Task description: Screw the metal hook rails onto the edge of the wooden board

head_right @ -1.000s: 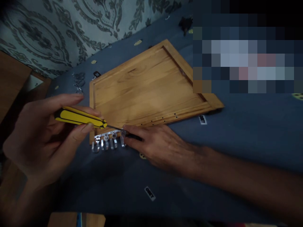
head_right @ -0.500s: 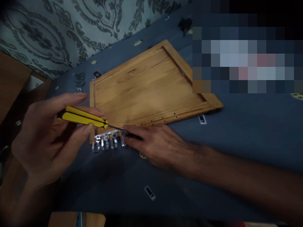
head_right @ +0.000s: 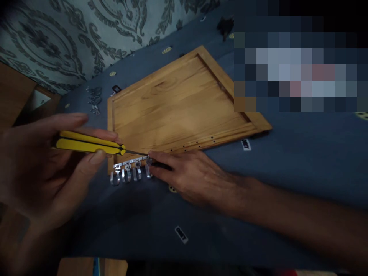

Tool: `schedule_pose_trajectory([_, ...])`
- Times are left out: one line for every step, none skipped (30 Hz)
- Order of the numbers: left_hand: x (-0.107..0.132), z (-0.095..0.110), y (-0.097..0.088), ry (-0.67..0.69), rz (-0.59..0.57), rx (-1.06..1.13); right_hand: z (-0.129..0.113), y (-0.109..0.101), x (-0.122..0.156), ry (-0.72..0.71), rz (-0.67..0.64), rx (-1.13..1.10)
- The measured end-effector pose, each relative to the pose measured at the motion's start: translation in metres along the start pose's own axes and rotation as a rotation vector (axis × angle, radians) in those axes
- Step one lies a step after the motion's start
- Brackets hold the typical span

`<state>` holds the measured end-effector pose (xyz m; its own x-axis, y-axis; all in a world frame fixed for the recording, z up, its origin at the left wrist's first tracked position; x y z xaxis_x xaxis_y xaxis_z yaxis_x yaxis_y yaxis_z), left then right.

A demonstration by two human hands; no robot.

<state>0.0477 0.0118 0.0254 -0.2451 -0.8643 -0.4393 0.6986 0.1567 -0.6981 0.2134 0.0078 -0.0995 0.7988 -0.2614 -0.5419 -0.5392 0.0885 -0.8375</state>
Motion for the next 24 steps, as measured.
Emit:
schedule_pose_trajectory([-0.0014,-0.0002,-0.0014,-0.01,0.002,0.025,-0.0004,-0.0009,-0.0003,-0.006,0.001,0.004])
schedule_pose_trajectory([-0.0029,-0.0001,-0.0024,-0.02,0.001,0.044,-0.0006,-0.0016,-0.0005,-0.008,-0.005,0.006])
schedule_pose_trajectory([-0.0045,0.0006,-0.0036,-0.022,0.005,0.059,-0.0007,-0.0023,-0.0006,-0.007,-0.01,0.007])
schedule_pose_trajectory([-0.0059,0.0019,-0.0045,-0.017,0.009,0.073,-0.0006,-0.0032,-0.0006,-0.004,-0.01,0.007])
schedule_pose_trajectory([-0.007,0.0033,-0.0048,-0.012,0.008,0.081,-0.0006,-0.004,-0.0006,-0.003,-0.005,0.005])
schedule_pose_trajectory([-0.0077,0.0044,-0.0049,-0.009,0.008,0.085,-0.0008,-0.0049,-0.0005,-0.006,0.003,0.002])
schedule_pose_trajectory([-0.008,0.0044,-0.0044,-0.021,0.002,0.082,-0.0008,-0.0054,-0.0002,-0.009,0.011,-0.002])
schedule_pose_trajectory([-0.0076,0.0042,-0.0044,-0.027,0.007,0.085,-0.0007,-0.0056,0.0,-0.01,0.015,-0.005])
schedule_pose_trajectory([-0.0067,0.0033,-0.0045,-0.039,0.013,0.088,-0.0007,-0.0054,0.0003,-0.013,0.016,-0.007])
schedule_pose_trajectory([-0.0055,0.0016,-0.0045,-0.055,0.02,0.094,-0.0006,-0.0052,0.0004,-0.017,0.016,-0.006])
schedule_pose_trajectory([-0.0041,-0.0005,-0.0044,-0.073,0.028,0.098,-0.0009,-0.0056,0.0004,-0.024,0.027,-0.004])
schedule_pose_trajectory([-0.0029,-0.0026,-0.0041,-0.089,0.033,0.098,-0.0011,-0.0059,0.0002,-0.03,0.036,-0.001])
schedule_pose_trajectory([-0.0018,-0.004,-0.0036,-0.09,0.037,0.093,-0.0012,-0.0061,-0.0001,-0.031,0.042,0.002])
schedule_pose_trajectory([-0.001,-0.0047,-0.0033,-0.081,0.046,0.085,-0.0014,-0.0061,-0.0006,-0.032,0.045,0.001])
schedule_pose_trajectory([-0.0008,-0.0051,-0.0026,-0.072,0.049,0.073,-0.0015,-0.0062,-0.0011,-0.03,0.046,-0.002])
schedule_pose_trajectory([-0.0008,-0.0042,-0.0021,-0.044,0.052,0.069,-0.0014,-0.0062,-0.0016,-0.027,0.047,-0.005])
schedule_pose_trajectory([-0.001,-0.0033,-0.0014,-0.019,0.052,0.068,-0.0013,-0.0062,-0.0021,-0.023,0.045,-0.008])
schedule_pose_trajectory([-0.0016,-0.0027,-0.0005,-0.004,0.044,0.066,-0.0014,-0.0064,-0.0026,-0.023,0.046,-0.01])
schedule_pose_trajectory([-0.0022,-0.0025,0.0002,0.001,0.035,0.063,-0.0014,-0.0072,-0.0029,-0.025,0.055,-0.01])
schedule_pose_trajectory([-0.0027,-0.0026,0.0007,-0.002,0.027,0.06,-0.0014,-0.0077,-0.0032,-0.027,0.059,-0.009])
schedule_pose_trajectory([-0.0029,-0.0025,0.0006,-0.003,0.026,0.057,-0.0013,-0.0083,-0.0032,-0.028,0.063,-0.007])
schedule_pose_trajectory([-0.0028,-0.0025,0.0002,-0.007,0.027,0.054,-0.0012,-0.0086,-0.0032,-0.031,0.064,-0.005])
schedule_pose_trajectory([-0.0025,-0.0024,-0.0003,-0.011,0.028,0.05,-0.001,-0.0089,-0.0032,-0.032,0.064,-0.006])
schedule_pose_trajectory([-0.0021,-0.0024,-0.0008,-0.016,0.03,0.047,-0.0009,-0.009,-0.0031,-0.033,0.062,-0.008])
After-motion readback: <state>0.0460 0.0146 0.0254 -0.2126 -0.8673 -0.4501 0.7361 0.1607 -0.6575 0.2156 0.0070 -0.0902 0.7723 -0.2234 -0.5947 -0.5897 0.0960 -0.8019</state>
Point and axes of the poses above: each hand's wrist, its own x-axis away from the middle knuckle, its own y-axis out of the palm, z = x × y, the point moved 6 cm from there along -x, towards the middle knuckle, and after that the axes turned 15 degrees about -y, right-handed, at the moved point
